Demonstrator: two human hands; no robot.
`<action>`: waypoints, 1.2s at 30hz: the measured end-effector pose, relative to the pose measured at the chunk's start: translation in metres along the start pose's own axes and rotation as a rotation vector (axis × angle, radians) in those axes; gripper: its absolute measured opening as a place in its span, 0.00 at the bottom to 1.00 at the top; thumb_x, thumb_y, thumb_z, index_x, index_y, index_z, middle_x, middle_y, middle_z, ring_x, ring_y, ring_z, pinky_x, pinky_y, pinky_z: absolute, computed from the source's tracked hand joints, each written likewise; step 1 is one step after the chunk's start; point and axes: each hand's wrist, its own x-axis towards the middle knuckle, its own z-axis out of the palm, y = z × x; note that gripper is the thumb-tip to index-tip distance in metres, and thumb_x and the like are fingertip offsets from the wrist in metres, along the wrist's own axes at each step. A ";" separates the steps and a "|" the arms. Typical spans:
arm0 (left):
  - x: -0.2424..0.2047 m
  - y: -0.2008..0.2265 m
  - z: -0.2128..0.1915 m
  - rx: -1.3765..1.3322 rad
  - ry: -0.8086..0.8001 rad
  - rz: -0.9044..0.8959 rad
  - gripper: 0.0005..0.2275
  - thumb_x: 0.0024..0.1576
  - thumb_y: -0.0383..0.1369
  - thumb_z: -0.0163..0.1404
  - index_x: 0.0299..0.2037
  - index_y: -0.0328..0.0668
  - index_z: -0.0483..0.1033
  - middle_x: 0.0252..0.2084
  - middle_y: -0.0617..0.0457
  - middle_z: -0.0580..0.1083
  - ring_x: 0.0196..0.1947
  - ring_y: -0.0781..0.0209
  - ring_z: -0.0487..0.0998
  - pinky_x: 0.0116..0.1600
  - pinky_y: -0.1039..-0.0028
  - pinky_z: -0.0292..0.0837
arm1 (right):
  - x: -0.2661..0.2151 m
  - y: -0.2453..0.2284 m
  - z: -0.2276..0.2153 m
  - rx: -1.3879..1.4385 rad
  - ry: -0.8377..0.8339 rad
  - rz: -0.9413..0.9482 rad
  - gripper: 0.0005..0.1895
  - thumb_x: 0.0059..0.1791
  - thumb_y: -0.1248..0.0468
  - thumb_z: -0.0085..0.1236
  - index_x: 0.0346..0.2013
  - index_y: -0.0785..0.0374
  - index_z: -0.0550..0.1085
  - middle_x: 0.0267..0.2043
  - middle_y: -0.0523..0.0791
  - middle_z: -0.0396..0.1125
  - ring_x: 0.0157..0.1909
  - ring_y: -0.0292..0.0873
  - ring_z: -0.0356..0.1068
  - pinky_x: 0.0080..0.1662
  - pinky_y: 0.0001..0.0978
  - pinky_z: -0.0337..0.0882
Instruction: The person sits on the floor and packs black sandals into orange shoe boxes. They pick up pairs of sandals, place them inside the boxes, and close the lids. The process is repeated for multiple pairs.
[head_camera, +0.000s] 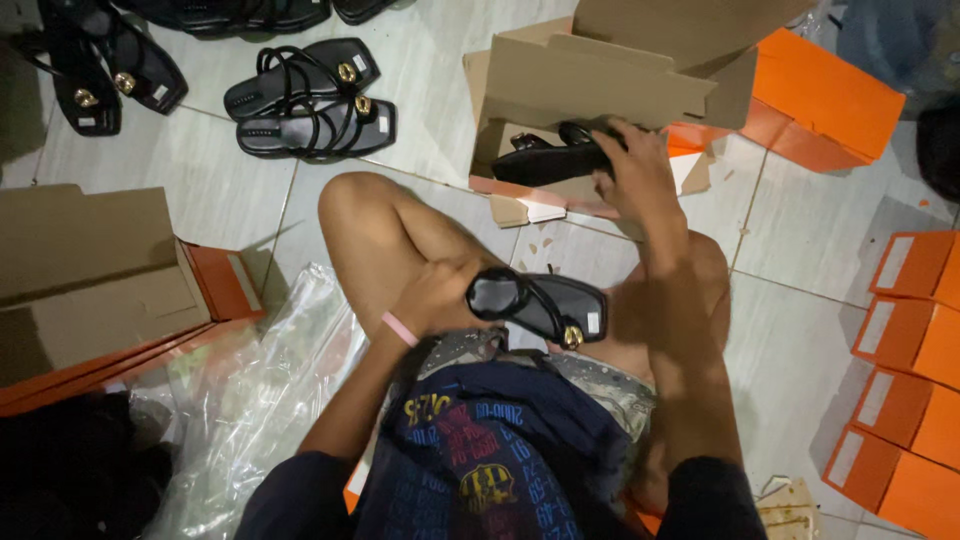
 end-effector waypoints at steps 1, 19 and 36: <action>-0.002 0.005 0.001 -0.019 -0.019 -0.042 0.30 0.40 0.51 0.67 0.45 0.37 0.76 0.39 0.40 0.78 0.39 0.39 0.81 0.45 0.56 0.76 | 0.010 0.007 0.001 -0.098 -0.002 -0.089 0.33 0.33 0.62 0.66 0.53 0.61 0.75 0.54 0.54 0.69 0.53 0.62 0.69 0.57 0.58 0.62; -0.019 0.041 0.004 -0.068 0.268 -0.251 0.31 0.43 0.54 0.66 0.45 0.35 0.75 0.41 0.39 0.78 0.41 0.39 0.80 0.45 0.56 0.75 | -0.005 0.040 0.050 0.292 -0.150 0.094 0.21 0.41 0.56 0.77 0.32 0.68 0.75 0.30 0.50 0.65 0.31 0.50 0.66 0.37 0.42 0.67; -0.019 0.045 0.015 -0.248 0.692 -0.387 0.11 0.64 0.34 0.50 0.46 0.31 0.77 0.40 0.37 0.77 0.39 0.39 0.80 0.44 0.59 0.74 | -0.090 -0.168 -0.038 0.270 0.032 -0.145 0.27 0.40 0.66 0.57 0.54 0.68 0.74 0.62 0.57 0.66 0.47 0.61 0.69 0.48 0.48 0.68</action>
